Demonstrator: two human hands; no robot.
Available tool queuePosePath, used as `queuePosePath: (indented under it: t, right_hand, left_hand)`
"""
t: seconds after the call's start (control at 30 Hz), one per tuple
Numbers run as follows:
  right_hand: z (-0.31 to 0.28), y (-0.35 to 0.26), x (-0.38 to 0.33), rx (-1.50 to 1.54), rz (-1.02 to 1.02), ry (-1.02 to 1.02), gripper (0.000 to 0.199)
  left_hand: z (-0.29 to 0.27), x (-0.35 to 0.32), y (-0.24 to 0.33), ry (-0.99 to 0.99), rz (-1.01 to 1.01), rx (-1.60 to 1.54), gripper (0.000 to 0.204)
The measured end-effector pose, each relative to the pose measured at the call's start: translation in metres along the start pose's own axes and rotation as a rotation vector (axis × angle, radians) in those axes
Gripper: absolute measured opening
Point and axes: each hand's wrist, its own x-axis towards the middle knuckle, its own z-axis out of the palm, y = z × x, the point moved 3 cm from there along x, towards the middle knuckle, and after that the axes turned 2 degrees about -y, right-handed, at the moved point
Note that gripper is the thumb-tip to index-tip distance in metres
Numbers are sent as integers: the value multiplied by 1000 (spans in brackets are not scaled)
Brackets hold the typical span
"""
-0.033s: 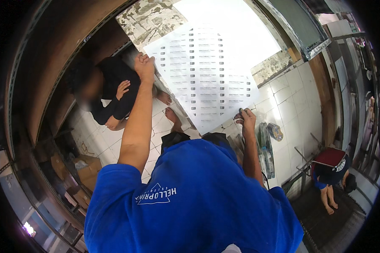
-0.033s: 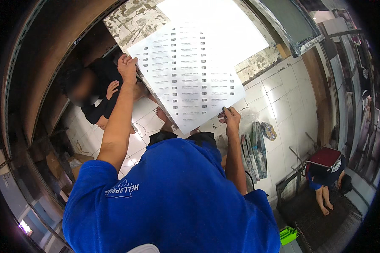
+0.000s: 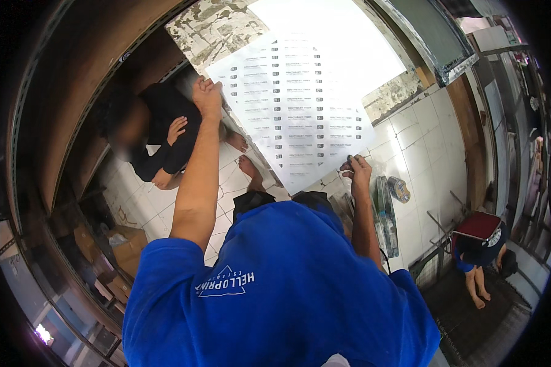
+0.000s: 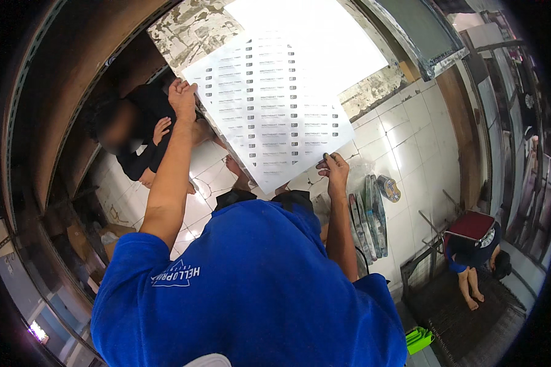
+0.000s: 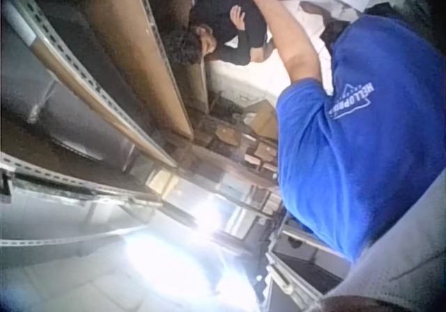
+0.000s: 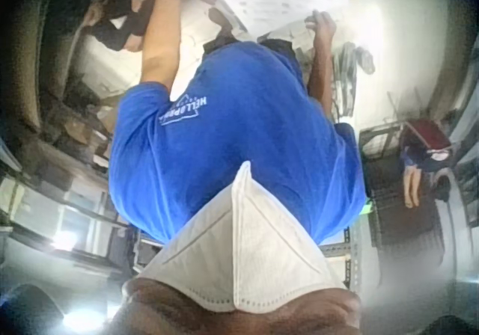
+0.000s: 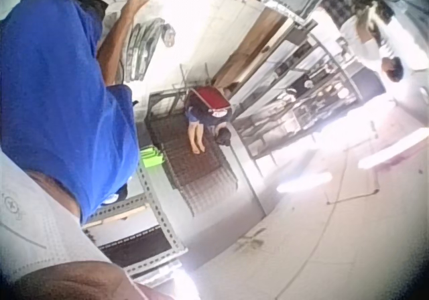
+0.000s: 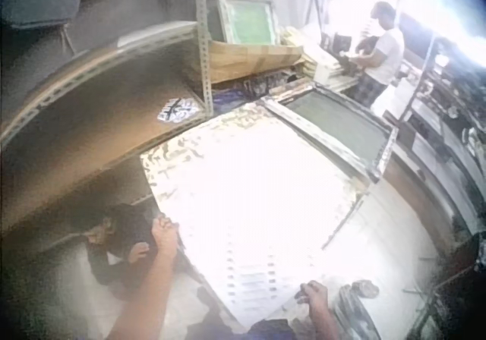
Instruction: The person aligns a white sheet of paper on a printing table, lowers a screen frame onto it, and uses a squeegee to apply ink through the screen.
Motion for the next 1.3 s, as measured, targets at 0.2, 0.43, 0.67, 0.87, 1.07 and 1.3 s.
queuePosePath:
  t: [0.2, 0.43, 0.67, 0.87, 1.07, 1.3]
  right_hand:
    - [-11, -2, 5, 55, -31, 65, 21]
    - [-21, -3, 11, 85, -62, 68, 22]
    - [-24, -5, 14, 90, -66, 92, 22]
    - [-23, -5, 16, 87, -58, 101, 23]
    - [-24, -4, 17, 89, -55, 106, 22]
    - [-23, -6, 18, 88, -69, 122, 23]
  left_hand:
    - [0, -2, 2, 12, -17, 29, 60]
    - [-1, 0, 1, 11, -26, 20, 59]
    - [0, -1, 2, 11, -23, 27, 58]
    - [0, -2, 3, 4, -7, 22, 59]
    - [0, -1, 1, 4, -5, 14, 59]
    - [0, -1, 1, 7, -10, 17, 59]
